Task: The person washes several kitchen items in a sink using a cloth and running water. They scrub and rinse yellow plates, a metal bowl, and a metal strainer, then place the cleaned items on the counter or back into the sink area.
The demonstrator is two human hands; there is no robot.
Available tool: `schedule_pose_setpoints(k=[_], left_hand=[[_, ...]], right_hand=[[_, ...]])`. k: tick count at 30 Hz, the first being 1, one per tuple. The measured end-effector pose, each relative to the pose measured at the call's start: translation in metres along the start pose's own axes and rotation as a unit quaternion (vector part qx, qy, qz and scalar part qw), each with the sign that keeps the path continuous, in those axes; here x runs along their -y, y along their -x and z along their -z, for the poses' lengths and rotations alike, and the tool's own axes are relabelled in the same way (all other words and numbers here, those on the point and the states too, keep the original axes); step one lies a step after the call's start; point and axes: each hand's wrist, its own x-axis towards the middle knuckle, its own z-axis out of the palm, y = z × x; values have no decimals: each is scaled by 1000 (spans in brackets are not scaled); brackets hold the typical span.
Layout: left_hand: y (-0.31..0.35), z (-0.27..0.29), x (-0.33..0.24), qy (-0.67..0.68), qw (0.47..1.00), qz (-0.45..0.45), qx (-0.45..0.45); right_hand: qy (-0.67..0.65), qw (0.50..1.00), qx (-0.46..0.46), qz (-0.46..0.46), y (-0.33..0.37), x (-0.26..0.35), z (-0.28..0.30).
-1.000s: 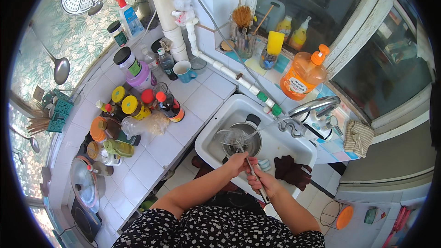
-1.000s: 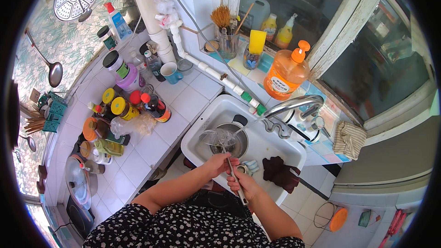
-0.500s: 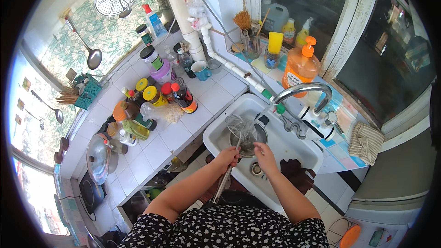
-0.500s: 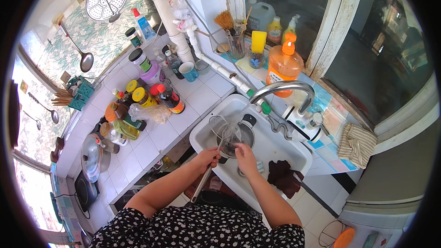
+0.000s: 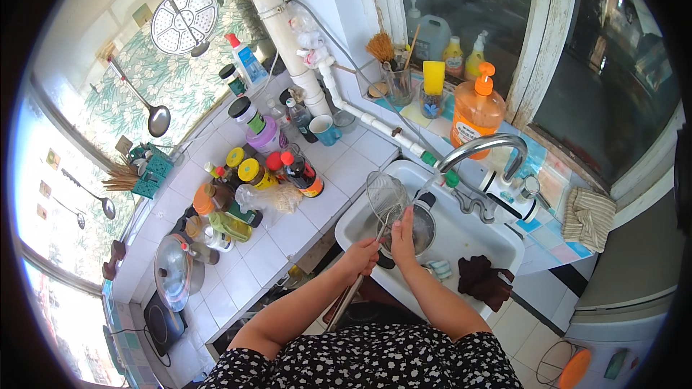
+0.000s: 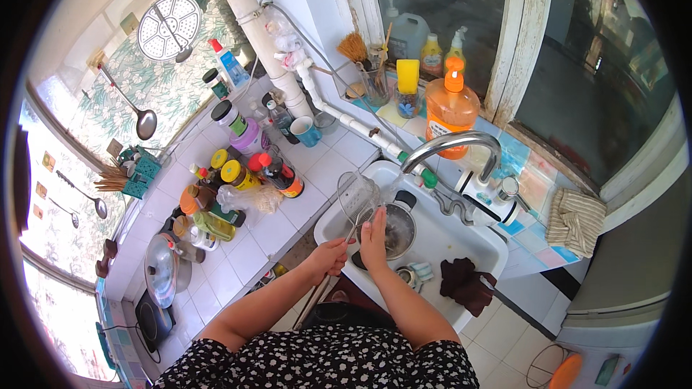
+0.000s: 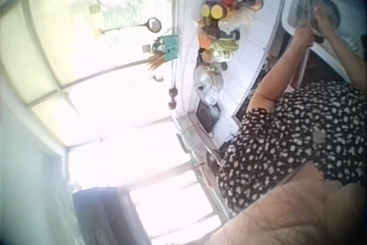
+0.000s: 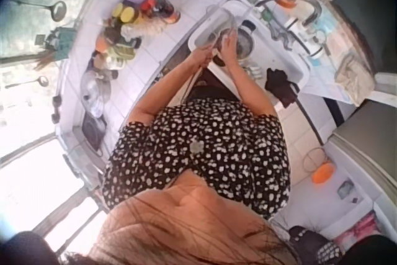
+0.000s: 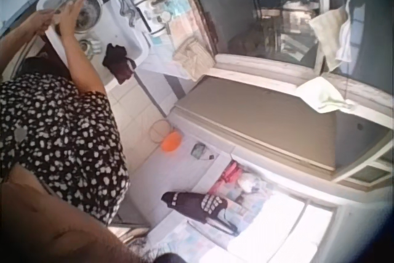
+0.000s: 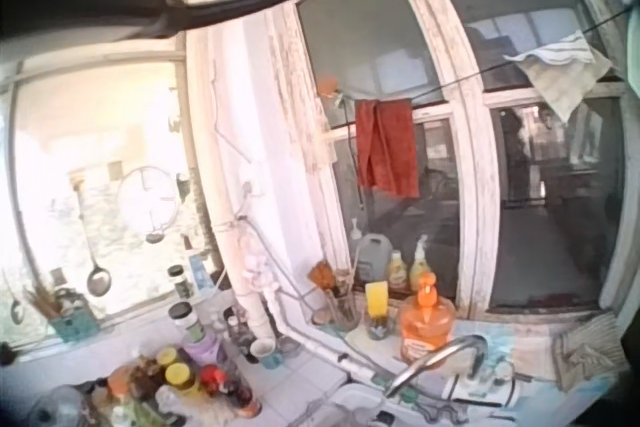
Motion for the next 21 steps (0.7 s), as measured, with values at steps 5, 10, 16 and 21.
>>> schedule_pose_setpoints(k=[5,10,16,21], left_hand=[[-11,11,-19,-33,999,17,32],[-14,27,-40,-75,994,30,69],[-38,30,-38,-104,988,75,87],[-34,31,-35,-125,984,93,90]], right_hand=[[54,994,2,-98,-47,-101,10],[-3,968,-132,-212,-45,-30,30],[113,991,-45,49,6,43,-5],[267,962,-33,54,1,54,11]])
